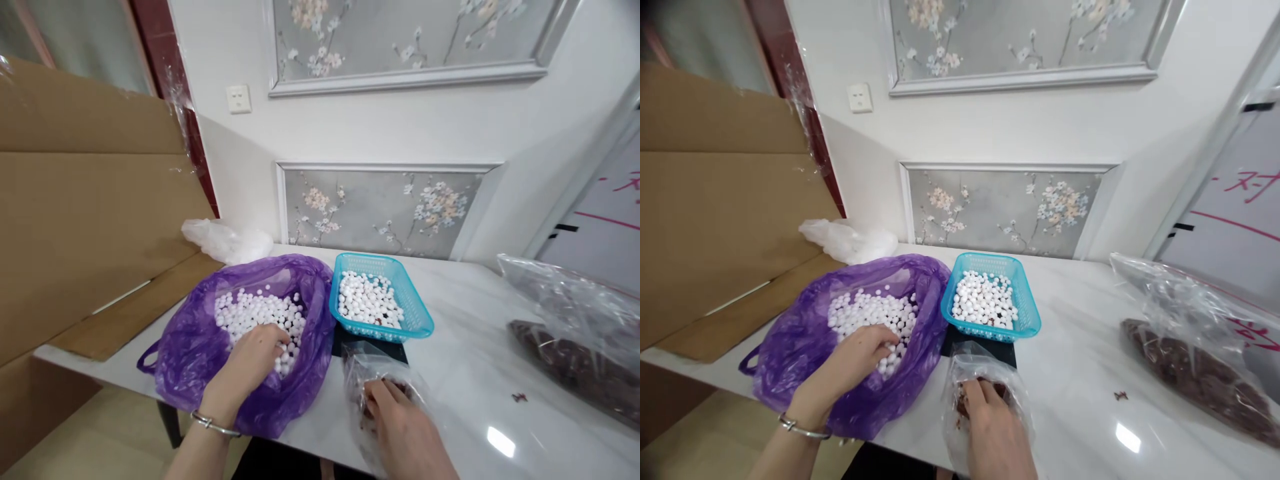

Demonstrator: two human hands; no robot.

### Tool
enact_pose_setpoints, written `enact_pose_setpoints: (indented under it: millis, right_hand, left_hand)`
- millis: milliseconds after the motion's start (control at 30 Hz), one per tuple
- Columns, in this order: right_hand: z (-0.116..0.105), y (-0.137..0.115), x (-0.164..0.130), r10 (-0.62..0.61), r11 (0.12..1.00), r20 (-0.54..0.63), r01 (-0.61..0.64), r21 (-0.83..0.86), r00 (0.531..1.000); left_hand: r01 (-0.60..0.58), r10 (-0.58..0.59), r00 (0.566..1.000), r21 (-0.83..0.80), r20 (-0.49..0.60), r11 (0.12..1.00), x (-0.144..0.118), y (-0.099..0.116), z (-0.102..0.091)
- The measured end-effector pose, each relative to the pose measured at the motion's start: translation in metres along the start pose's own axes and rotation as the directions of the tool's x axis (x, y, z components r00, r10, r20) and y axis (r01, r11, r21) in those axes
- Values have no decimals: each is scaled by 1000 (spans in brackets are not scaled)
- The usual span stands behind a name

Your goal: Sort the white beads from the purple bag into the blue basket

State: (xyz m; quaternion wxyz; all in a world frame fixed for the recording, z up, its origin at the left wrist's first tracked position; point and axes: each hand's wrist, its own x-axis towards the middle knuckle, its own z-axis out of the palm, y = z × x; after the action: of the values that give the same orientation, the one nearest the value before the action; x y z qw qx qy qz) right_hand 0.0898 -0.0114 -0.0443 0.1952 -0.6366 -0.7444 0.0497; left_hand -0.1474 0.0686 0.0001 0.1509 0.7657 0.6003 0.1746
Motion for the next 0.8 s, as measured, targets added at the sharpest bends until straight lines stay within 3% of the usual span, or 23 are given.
enact_pose_setpoints:
  millis: [167, 300, 400, 467, 533, 633, 700, 800]
  right_hand:
    - [-1, 14, -4, -4, 964, -131, 39, 263, 991]
    - [-5, 17, -6, 16, 868, -168, 70, 492, 986]
    - [-11, 15, -7, 66, 805, -183, 57, 591, 981]
    - [-14, 16, -8, 87, 781, -171, 39, 623, 981]
    - [-16, 17, -8, 90, 768, -153, 29, 640, 984]
    - [-20, 19, -10, 52, 737, -121, 43, 675, 991]
    - [-23, 18, -11, 53, 676, -126, 57, 734, 991]
    - [-29, 14, -16, 190, 549, -136, 9, 836, 972]
  left_hand:
    - [-27, 27, 1000, -4, -6, 1000, 2, -3, -1]
    - [-50, 43, 994, -66, -97, 997, 2, 6, -10]
    - [-74, 33, 989, -293, -142, 953, -4, 21, -13]
    - [-73, 11, 995, -623, -102, 779, -12, 35, -9]
    - [-11, 14, 1000, -884, -6, 467, -21, 51, -1]
    - [148, 80, 984, -983, 157, 112, -33, 71, 12]
    - [226, 134, 966, -974, 222, -18, -36, 81, 18]
    - [278, 162, 953, -953, 258, -120, -37, 90, 24]
